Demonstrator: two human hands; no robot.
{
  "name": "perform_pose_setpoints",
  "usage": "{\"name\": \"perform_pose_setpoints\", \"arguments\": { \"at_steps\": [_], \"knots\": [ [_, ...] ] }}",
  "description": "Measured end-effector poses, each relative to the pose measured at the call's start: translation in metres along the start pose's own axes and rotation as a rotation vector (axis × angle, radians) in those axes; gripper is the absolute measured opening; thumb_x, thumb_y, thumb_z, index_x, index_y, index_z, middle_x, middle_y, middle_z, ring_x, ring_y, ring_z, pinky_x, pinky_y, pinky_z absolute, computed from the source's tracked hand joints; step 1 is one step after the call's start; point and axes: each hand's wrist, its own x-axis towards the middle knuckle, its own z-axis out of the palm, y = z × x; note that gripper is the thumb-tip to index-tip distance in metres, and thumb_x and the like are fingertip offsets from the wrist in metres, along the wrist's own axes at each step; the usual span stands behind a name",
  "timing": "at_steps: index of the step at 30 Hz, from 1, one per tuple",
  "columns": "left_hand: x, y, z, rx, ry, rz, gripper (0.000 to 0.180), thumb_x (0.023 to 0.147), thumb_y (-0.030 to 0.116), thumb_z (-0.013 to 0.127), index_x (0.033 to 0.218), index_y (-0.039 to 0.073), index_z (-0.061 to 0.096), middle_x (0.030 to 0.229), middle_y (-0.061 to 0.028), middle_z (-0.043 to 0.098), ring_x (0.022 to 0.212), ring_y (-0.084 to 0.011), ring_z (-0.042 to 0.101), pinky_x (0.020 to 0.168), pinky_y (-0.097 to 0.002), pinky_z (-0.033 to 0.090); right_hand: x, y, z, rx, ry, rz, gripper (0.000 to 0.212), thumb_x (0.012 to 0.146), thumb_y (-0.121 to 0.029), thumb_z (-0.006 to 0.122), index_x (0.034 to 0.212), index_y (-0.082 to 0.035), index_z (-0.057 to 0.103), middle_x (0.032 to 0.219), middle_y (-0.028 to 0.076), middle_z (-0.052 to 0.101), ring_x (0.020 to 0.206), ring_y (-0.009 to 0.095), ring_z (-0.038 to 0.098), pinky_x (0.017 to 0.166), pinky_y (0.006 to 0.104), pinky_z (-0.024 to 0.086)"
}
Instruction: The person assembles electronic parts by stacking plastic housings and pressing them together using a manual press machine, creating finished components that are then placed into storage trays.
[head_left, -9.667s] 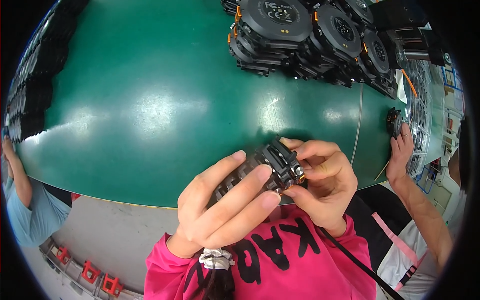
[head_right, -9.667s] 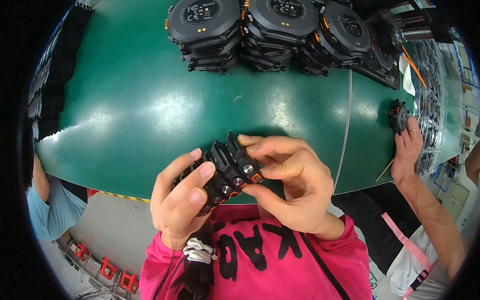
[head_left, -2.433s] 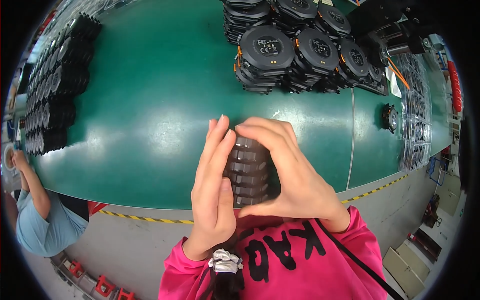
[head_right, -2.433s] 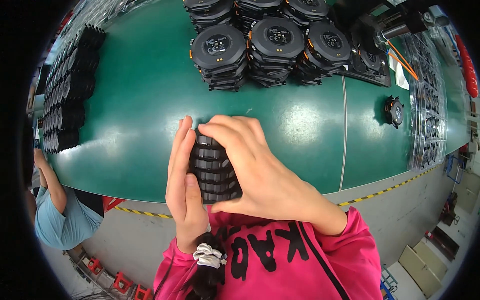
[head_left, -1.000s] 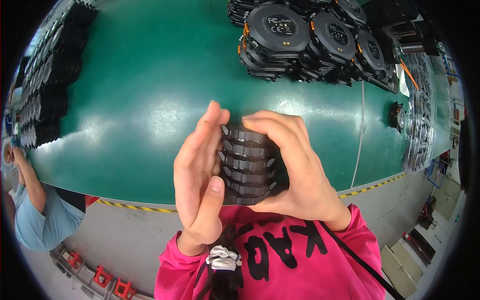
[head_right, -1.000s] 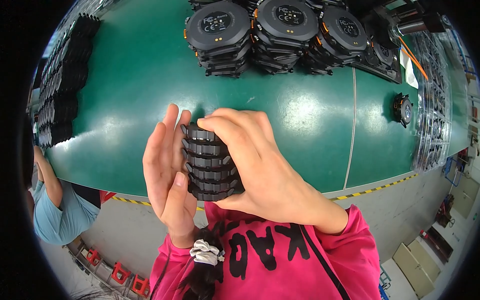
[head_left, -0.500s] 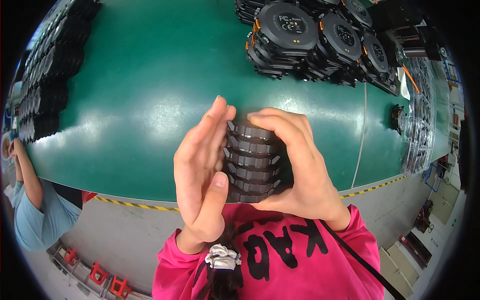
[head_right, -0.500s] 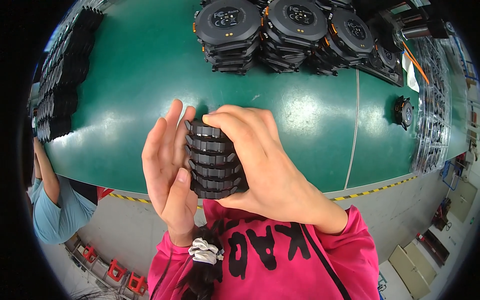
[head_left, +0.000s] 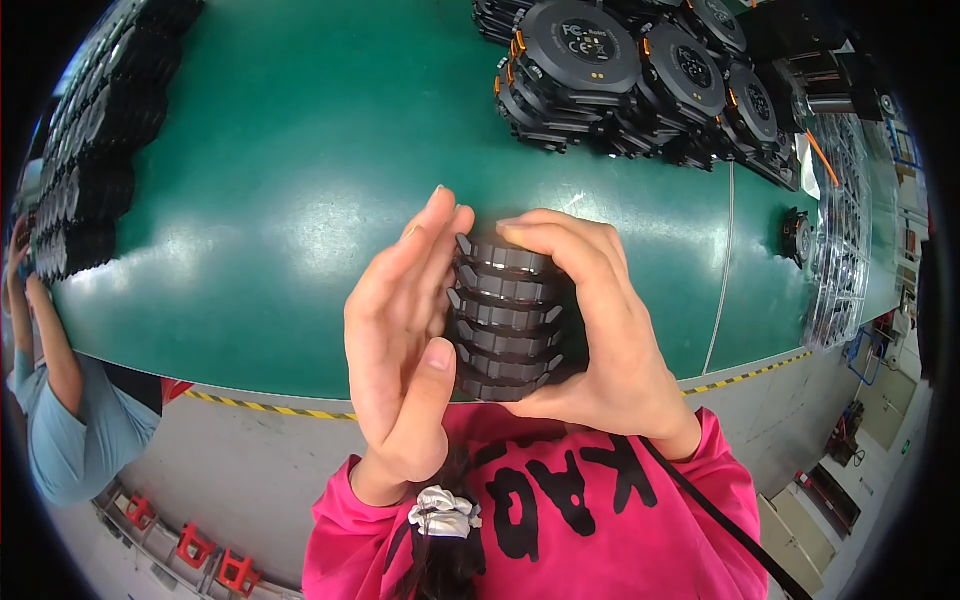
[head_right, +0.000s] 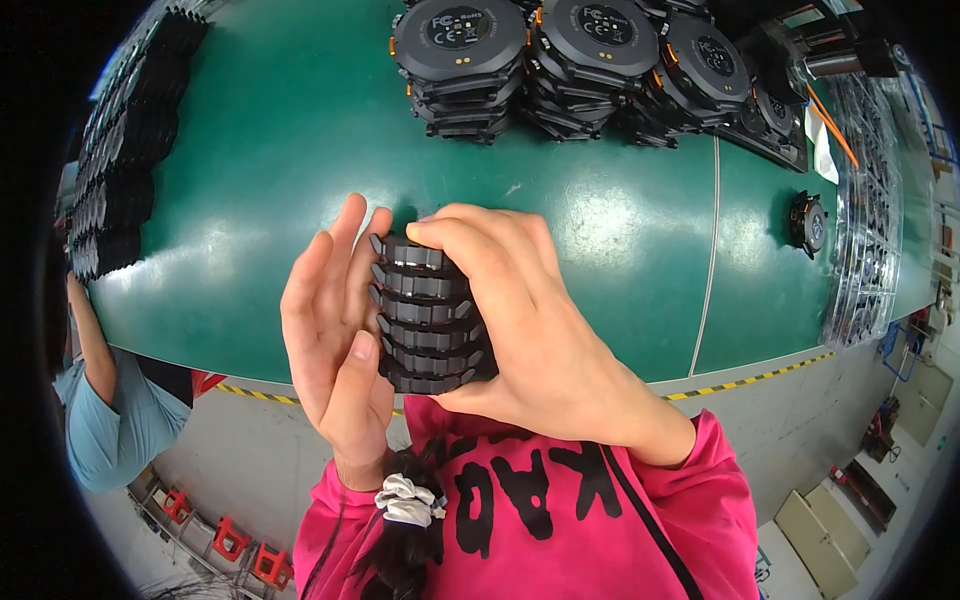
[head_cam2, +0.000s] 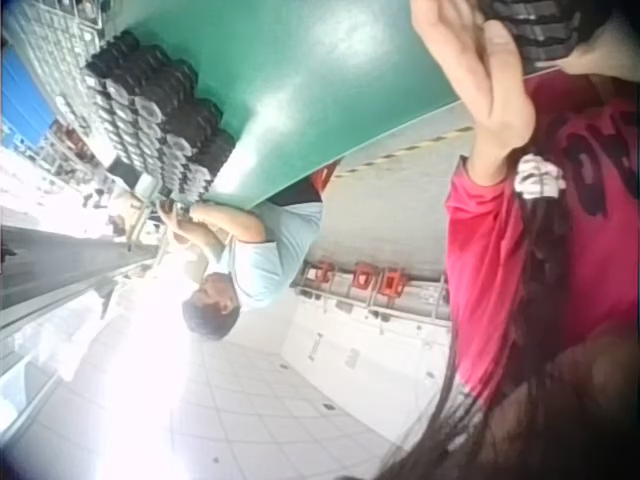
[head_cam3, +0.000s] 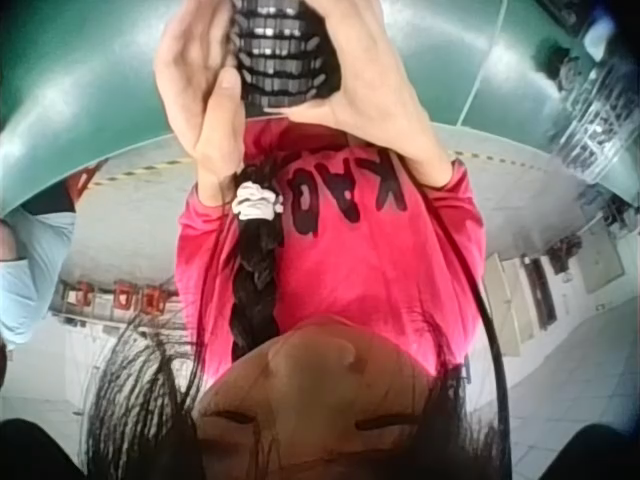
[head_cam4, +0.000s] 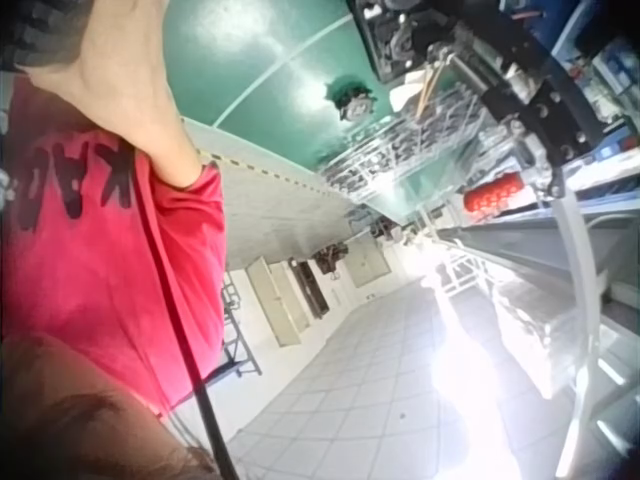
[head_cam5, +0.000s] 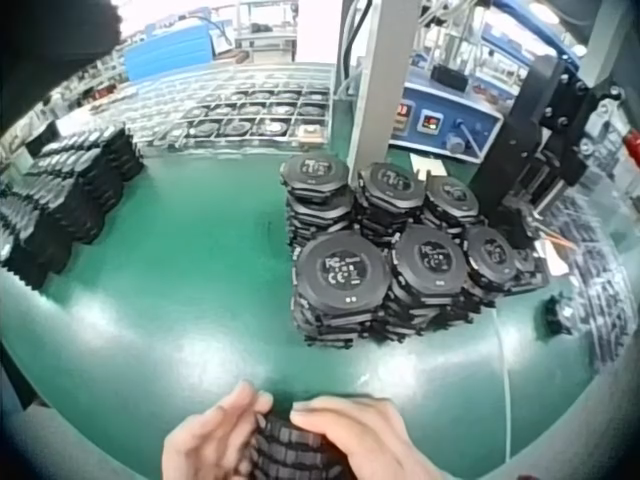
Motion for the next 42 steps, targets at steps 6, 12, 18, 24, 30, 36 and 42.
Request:
{"name": "perform_pose_setpoints", "arguments": {
  "at_steps": [6, 12, 18, 24, 30, 36, 42],
  "knots": [
    [0.001, 0.001, 0.000, 0.011, -0.002, -0.006, 0.058, 0.085, -0.005, 0.035, 0.142, -0.006, 0.024, 0.149, -0.0316, 0.024, 0.140, -0.0411, 0.029, 0.115, -0.0493, 0.022, 0.001, 0.000, 0.000, -0.005, 0.002, -0.001, 0.087, 0.055, -0.002, 0.082, 0.132, -0.005, 0.042, 0.128, 0.016, 0.045, 0.115, 0.038, 0.043, 0.095, 0.0438, 0.042],
    [0.001, -0.002, 0.000, 0.009, -0.027, 0.004, 0.056, 0.086, -0.005, 0.034, 0.140, -0.006, 0.025, 0.149, -0.0319, 0.024, 0.140, -0.0408, 0.027, 0.115, -0.0491, 0.021, 0.001, 0.001, 0.000, -0.045, 0.037, -0.018, 0.086, 0.052, -0.004, 0.083, 0.129, -0.004, 0.045, 0.125, 0.017, 0.049, 0.112, 0.036, 0.047, 0.094, 0.0417, 0.042],
    [0.003, -0.001, 0.009, 0.284, -0.091, -0.004, 0.050, 0.088, -0.012, 0.024, 0.137, -0.007, 0.035, 0.150, -0.0286, 0.024, 0.138, -0.0361, 0.031, 0.111, -0.0427, 0.030, 0.013, -0.026, -0.017, -0.274, -0.058, -0.028, 0.084, 0.047, -0.003, 0.080, 0.125, 0.000, 0.048, 0.119, 0.017, 0.051, 0.107, 0.036, 0.049, 0.089, 0.0414, 0.044],
    [0.007, -0.009, 0.012, 0.340, -0.011, 0.079, 0.054, 0.085, -0.016, 0.027, 0.138, -0.007, 0.033, 0.151, -0.0264, 0.023, 0.141, -0.0366, 0.028, 0.114, -0.0439, 0.026, 0.030, -0.050, -0.019, -0.658, -0.326, 0.048, 0.072, 0.053, -0.001, 0.074, 0.119, 0.008, 0.047, 0.114, 0.017, 0.050, 0.102, 0.036, 0.047, 0.090, 0.0408, 0.043],
    [-0.001, 0.008, 0.012, -0.007, 0.023, -0.063, 0.061, 0.098, 0.027, 0.036, 0.146, -0.006, 0.018, 0.154, -0.0270, 0.017, 0.144, -0.0361, 0.021, 0.117, -0.0457, 0.018, 0.033, -0.051, -0.011, -0.677, -0.296, 0.059, 0.067, 0.057, -0.002, 0.071, 0.120, 0.008, 0.048, 0.113, 0.016, 0.051, 0.101, 0.034, 0.048, 0.090, 0.0398, 0.042],
    [-0.006, 0.009, 0.011, 0.324, -0.098, -0.209, 0.068, 0.099, 0.026, 0.032, 0.148, -0.011, 0.002, 0.156, -0.0279, -0.001, 0.146, -0.0406, 0.002, 0.117, -0.0459, 0.007, 0.036, -0.049, -0.003, -0.629, -0.249, 0.001, 0.073, 0.059, -0.001, 0.073, 0.126, 0.006, 0.043, 0.115, 0.016, 0.052, 0.101, 0.035, 0.048, 0.089, 0.0407, 0.042],
    [0.000, 0.010, 0.006, 0.328, -0.128, -0.119, 0.065, 0.097, 0.019, 0.030, 0.147, -0.012, 0.004, 0.156, -0.0275, 0.002, 0.146, -0.0405, 0.003, 0.117, -0.0444, 0.008, 0.014, -0.009, 0.013, -0.209, 0.113, -0.060, 0.086, 0.055, -0.011, 0.085, 0.128, 0.000, 0.041, 0.122, 0.018, 0.048, 0.111, 0.036, 0.046, 0.090, 0.0416, 0.044]
  ]
}}
